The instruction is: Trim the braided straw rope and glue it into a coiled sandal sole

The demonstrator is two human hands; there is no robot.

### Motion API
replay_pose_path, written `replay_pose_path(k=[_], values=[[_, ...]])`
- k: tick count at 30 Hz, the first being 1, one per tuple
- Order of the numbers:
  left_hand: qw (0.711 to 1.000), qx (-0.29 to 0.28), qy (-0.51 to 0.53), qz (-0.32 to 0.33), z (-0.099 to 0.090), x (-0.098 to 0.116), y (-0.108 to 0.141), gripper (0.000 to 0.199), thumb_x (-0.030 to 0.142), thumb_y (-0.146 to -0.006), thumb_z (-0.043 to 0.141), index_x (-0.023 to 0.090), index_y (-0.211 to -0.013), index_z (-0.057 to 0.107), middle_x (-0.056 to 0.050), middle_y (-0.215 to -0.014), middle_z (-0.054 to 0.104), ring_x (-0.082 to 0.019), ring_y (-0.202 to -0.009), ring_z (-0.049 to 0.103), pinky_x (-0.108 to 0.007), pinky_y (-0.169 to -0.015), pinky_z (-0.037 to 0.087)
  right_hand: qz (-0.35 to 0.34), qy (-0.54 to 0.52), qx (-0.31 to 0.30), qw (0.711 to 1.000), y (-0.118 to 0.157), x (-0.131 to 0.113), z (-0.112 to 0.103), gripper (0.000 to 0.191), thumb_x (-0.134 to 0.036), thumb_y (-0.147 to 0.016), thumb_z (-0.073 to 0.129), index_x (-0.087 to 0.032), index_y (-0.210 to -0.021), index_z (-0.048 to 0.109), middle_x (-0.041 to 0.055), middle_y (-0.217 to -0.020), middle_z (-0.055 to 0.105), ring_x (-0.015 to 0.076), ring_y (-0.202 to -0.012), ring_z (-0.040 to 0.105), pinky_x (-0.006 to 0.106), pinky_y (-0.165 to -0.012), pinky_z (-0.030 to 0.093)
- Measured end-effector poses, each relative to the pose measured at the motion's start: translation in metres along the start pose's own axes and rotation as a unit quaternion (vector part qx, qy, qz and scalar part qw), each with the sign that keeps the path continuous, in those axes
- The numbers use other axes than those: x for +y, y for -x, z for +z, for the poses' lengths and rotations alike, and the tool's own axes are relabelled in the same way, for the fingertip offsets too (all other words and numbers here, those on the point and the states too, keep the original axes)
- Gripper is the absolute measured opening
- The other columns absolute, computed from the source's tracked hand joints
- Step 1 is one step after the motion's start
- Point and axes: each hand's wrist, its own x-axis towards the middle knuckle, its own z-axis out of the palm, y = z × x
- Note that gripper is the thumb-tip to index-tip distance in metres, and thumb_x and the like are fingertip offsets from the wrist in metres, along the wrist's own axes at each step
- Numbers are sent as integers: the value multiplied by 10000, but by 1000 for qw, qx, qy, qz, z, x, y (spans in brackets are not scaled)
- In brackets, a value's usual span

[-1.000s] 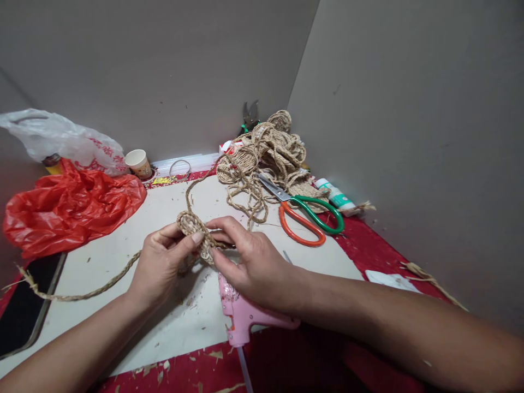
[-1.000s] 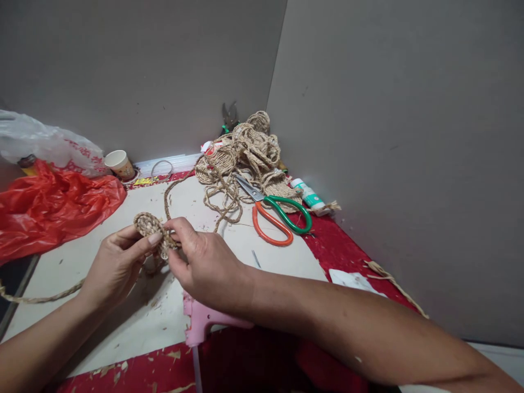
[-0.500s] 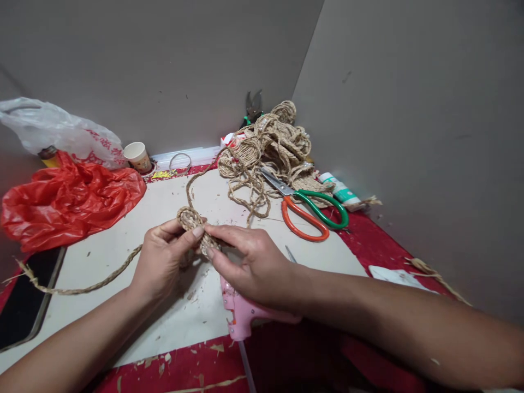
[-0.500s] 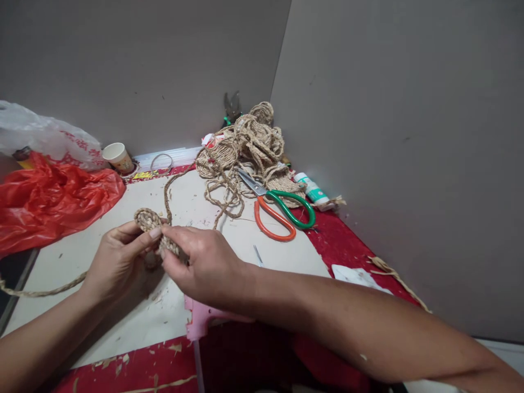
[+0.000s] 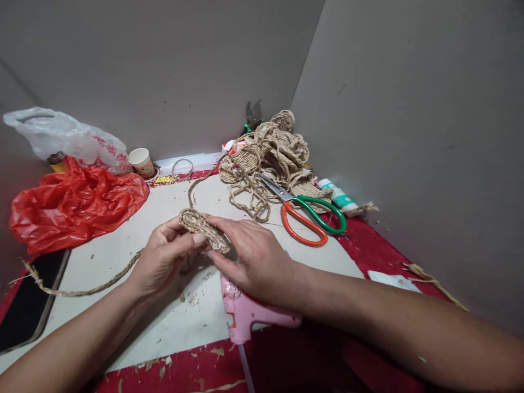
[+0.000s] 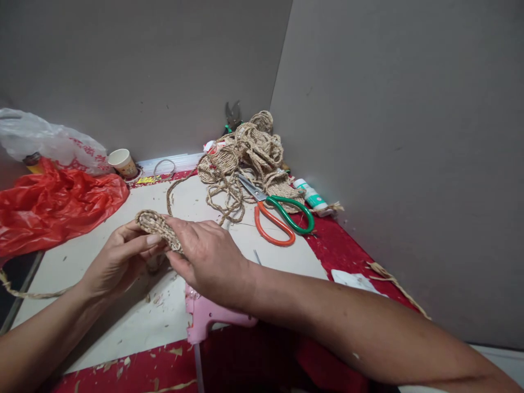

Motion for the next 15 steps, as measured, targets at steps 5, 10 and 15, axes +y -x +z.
replay_pose_path(k=[5,10,15], values=[[998,-14,-52,17,-9,3,-3,272,171,-725,782,193,-993,745,-48,-894,727,-157,-814,670,-249,-770,541,-15,-28,15,999,-2,3,-6,412,-153,-860,601,-91,-1259,521,138,-1158,695,239,-982,681,371,-851,539],[990,-5,-129,50,-19,1,-4,333,178,-705,806,212,-1029,738,-29,-751,706,-182,-767,681,-252,-664,553,-19,-47,20,999,-2,2,-8,397,-157,-855,582,-102,-1243,515,138,-1142,700,234,-966,688,363,-844,546],[989,-17,-129,72,-20,1,-2,302,188,-700,819,228,-989,743,-3,-781,718,-122,-711,661,-200,-661,537,5,-81,-11,997,-2,-3,-10,358,-178,-858,565,-116,-1205,504,138,-1093,705,246,-953,693,372,-822,552]])
